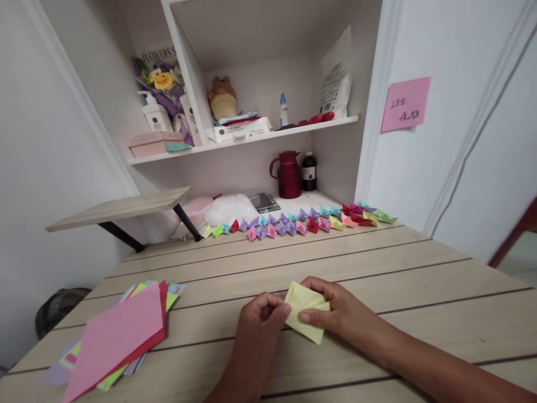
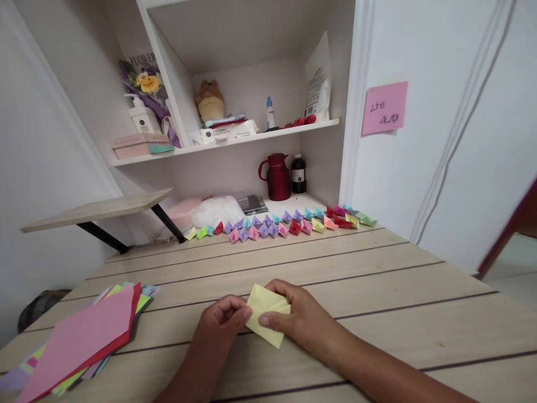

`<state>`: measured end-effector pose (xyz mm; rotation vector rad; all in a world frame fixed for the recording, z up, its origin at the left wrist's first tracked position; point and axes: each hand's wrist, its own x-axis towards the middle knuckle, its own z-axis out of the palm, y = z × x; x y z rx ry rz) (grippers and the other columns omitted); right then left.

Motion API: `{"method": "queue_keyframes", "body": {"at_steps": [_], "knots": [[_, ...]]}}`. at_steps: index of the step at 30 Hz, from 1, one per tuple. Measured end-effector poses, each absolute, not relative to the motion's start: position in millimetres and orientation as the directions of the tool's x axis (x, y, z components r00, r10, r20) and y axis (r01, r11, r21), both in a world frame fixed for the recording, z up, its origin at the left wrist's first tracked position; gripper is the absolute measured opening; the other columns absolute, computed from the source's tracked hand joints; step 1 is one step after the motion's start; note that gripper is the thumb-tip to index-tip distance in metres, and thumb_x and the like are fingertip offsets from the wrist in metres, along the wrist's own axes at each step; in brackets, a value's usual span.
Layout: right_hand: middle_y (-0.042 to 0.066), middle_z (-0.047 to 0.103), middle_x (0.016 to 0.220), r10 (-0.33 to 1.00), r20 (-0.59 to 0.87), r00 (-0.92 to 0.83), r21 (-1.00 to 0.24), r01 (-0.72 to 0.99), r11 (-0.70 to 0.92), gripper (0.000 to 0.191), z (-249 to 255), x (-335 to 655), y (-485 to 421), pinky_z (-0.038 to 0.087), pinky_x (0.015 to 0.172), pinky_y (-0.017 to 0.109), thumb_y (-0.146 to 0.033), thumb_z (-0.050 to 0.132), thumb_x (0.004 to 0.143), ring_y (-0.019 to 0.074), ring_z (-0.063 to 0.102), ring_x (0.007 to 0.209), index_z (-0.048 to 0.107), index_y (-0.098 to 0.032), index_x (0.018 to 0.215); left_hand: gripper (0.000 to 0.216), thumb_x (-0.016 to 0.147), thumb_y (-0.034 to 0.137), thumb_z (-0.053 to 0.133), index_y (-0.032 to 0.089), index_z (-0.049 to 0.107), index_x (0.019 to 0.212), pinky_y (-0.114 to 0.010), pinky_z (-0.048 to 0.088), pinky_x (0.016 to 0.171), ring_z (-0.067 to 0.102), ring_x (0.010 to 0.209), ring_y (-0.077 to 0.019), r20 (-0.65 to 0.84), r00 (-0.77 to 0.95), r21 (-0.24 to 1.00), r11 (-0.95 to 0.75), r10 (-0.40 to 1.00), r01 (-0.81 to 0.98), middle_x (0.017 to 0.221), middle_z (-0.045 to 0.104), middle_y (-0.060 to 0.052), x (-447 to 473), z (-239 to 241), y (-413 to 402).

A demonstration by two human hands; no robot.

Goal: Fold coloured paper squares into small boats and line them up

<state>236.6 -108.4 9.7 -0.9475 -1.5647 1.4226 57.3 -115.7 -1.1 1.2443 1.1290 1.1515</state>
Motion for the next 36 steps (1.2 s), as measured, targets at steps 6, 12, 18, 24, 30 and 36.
{"method": "queue_keyframes", "body": {"at_steps": [6, 12, 18, 24, 30, 36], "knots": [[-0.004, 0.051, 0.059, 0.958, -0.006, -0.288, -0.999, -0.033, -0.017, 0.032, 8.8, 239.1, -105.3, 0.033, 0.051, 0.022, -0.045, 0.071, 0.070, 0.0109, 0.045, 0.054, 0.055, -0.017, 0.072, 0.019, 0.069, 0.033, 0.067, 0.016, 0.059, 0.066, -0.024, 0.037, 0.059, 0.049, 0.060, -0.0126, 0.023, 0.105, 0.997, -0.031, 0.994, 0.076, 0.061, 0.056, 0.001, 59.4, -0.8, -117.0], [-0.004, 0.050, 0.061, 0.954, 0.118, -0.275, -0.971, 0.168, 0.168, 0.020, 8.6, 243.0, -106.0, 0.033, 0.052, 0.022, -0.036, 0.064, 0.076, 0.0115, 0.045, 0.057, 0.058, -0.017, 0.072, 0.010, 0.069, 0.023, 0.063, 0.019, 0.057, 0.062, -0.025, 0.040, 0.067, 0.052, 0.069, -0.0162, 0.202, 0.082, 0.903, -0.218, 0.976, 0.369, 0.068, 0.058, 0.000, 64.8, 6.4, -125.4], [-0.001, 0.059, 0.068, 0.928, 0.206, -0.310, -0.887, 0.341, 0.311, 0.012, 14.7, 239.3, -113.1, 0.038, 0.058, 0.024, -0.029, 0.061, 0.077, 0.0149, 0.052, 0.064, 0.063, -0.018, 0.072, 0.014, 0.070, 0.031, 0.065, 0.018, 0.059, 0.067, -0.022, 0.037, 0.059, 0.046, 0.062, -0.0133, 0.123, 0.075, 0.959, -0.138, 0.990, 0.248, 0.061, 0.053, 0.003, 64.5, 7.4, -126.5], [-0.002, 0.052, 0.065, 0.934, 0.130, -0.333, -0.926, 0.295, 0.234, 0.015, 11.7, 239.0, -111.9, 0.036, 0.055, 0.022, -0.030, 0.064, 0.075, 0.0133, 0.047, 0.062, 0.057, -0.018, 0.069, 0.023, 0.066, 0.033, 0.068, 0.017, 0.053, 0.058, -0.021, 0.030, 0.052, 0.038, 0.053, -0.0092, 0.003, 0.066, 1.000, -0.005, 0.998, 0.028, 0.052, 0.045, 0.005, 63.6, 4.9, -122.1], [-0.002, 0.049, 0.066, 0.934, 0.134, -0.332, -0.911, 0.329, 0.248, 0.021, 9.3, 243.2, -108.6, 0.036, 0.057, 0.022, -0.034, 0.065, 0.076, 0.0132, 0.046, 0.064, 0.055, -0.018, 0.066, 0.017, 0.070, 0.031, 0.065, 0.015, 0.061, 0.064, -0.021, 0.034, 0.057, 0.044, 0.059, -0.0108, 0.015, 0.138, 1.000, -0.018, 0.990, 0.023, 0.058, 0.051, 0.003, 61.7, 8.6, -122.6], [-0.002, 0.055, 0.065, 0.944, -0.031, -0.329, -0.991, 0.135, 0.014, 0.028, 6.7, 244.2, -106.3, 0.035, 0.054, 0.023, -0.043, 0.070, 0.070, 0.0121, 0.047, 0.058, 0.060, -0.017, 0.072, 0.010, 0.071, 0.025, 0.065, 0.017, 0.064, 0.077, -0.022, 0.039, 0.063, 0.052, 0.067, -0.0133, 0.049, 0.202, 0.991, -0.072, 0.978, 0.110, 0.067, 0.058, 0.002, 60.4, 4.0, -119.9]]}}
